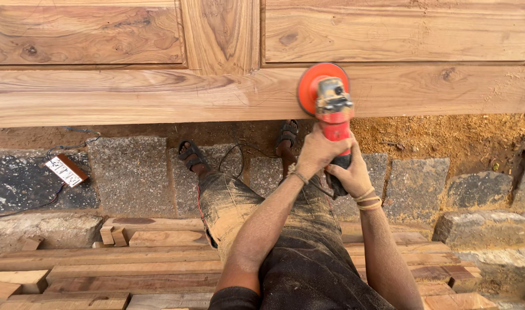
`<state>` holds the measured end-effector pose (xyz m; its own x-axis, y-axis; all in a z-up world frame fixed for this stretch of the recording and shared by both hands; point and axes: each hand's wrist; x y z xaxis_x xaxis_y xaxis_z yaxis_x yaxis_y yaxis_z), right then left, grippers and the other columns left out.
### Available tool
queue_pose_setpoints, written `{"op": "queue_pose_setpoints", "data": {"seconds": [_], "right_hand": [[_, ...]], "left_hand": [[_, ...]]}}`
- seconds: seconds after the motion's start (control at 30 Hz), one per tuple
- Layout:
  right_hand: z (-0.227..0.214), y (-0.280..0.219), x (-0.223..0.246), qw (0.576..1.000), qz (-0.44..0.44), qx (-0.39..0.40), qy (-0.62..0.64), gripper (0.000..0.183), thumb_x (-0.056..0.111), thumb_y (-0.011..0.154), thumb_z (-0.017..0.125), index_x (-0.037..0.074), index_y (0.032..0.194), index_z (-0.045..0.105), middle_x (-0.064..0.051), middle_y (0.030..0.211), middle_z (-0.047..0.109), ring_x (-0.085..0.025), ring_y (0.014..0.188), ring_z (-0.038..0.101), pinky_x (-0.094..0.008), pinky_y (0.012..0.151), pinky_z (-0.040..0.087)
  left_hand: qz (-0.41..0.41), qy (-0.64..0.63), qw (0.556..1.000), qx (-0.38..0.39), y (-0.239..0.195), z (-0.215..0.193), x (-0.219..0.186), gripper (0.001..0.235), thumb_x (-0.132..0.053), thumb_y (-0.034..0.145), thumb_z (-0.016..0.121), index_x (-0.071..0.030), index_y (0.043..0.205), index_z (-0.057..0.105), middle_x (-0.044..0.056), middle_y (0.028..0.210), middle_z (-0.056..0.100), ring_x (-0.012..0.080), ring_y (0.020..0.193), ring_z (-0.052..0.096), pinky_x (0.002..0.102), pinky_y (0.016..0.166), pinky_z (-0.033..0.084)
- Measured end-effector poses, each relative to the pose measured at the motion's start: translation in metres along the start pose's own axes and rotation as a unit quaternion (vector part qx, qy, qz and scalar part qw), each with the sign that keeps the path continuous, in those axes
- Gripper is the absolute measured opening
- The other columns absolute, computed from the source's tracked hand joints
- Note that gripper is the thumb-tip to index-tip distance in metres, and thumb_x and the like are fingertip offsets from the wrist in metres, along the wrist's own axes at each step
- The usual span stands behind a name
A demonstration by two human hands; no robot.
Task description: The person uses a red orbital sander to smooth the surface of a large wooden door panel. The sander is moved systematically across the flat surfaces and along the raised frame edges of the door.
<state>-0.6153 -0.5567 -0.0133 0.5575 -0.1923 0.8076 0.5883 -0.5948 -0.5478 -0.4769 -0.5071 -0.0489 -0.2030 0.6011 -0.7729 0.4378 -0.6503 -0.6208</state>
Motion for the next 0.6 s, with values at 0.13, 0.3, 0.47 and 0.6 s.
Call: {"op": "queue_pose_setpoints", "data": {"seconds": [0.13,0.3,0.47,0.6], "right_hand": [[-0.034,-0.009,-0.049,0.994,-0.029,-0.068,0.075,0.072,0.005,0.082,0.071,0.004,0.146,0.038,-0.009,0.116,0.064,-0.017,0.096,0.067,-0.033,0.082,0.059],[-0.058,-0.013,-0.07,0.966,-0.037,-0.153,0.204,0.072,0.0,0.088,0.064,0.006,0.153,0.035,-0.009,0.123,0.061,-0.017,0.102,0.066,-0.033,0.085,0.057],[-0.039,-0.012,-0.063,0.961,-0.036,-0.137,0.237,0.072,0.0,0.089,0.064,0.006,0.154,0.034,-0.009,0.127,0.059,-0.017,0.108,0.064,-0.032,0.09,0.057],[0.01,0.001,-0.056,0.974,-0.051,-0.075,0.207,0.074,0.0,0.084,0.064,0.005,0.152,0.036,-0.009,0.125,0.059,-0.017,0.108,0.064,-0.032,0.092,0.058]], "left_hand": [[0.064,0.045,0.993,0.089,0.017,0.053,-0.009,0.075,-0.061,0.065,0.075,-0.007,0.117,0.073,0.018,0.113,0.07,0.0313,0.094,0.075,0.04,0.08,0.06],[0.061,0.145,0.981,0.116,0.047,0.123,-0.018,0.087,-0.066,0.058,0.078,-0.001,0.114,0.068,0.021,0.104,0.074,0.0352,0.093,0.075,0.042,0.08,0.061],[0.055,0.166,0.973,0.148,0.052,0.102,-0.014,0.09,-0.07,0.059,0.071,0.0,0.115,0.068,0.021,0.104,0.073,0.0346,0.092,0.075,0.043,0.077,0.061],[0.019,0.121,0.988,0.091,0.028,0.021,-0.004,0.098,-0.066,0.062,0.076,0.008,0.122,0.057,0.023,0.106,0.073,0.035,0.095,0.077,0.04,0.084,0.063]]}}
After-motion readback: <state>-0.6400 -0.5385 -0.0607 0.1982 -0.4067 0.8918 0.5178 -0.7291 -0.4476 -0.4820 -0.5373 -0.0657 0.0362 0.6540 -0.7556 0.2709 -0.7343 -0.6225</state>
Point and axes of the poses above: each hand's wrist, its own y-axis towards the middle knuckle, its own z-axis out of the palm, x = y × z
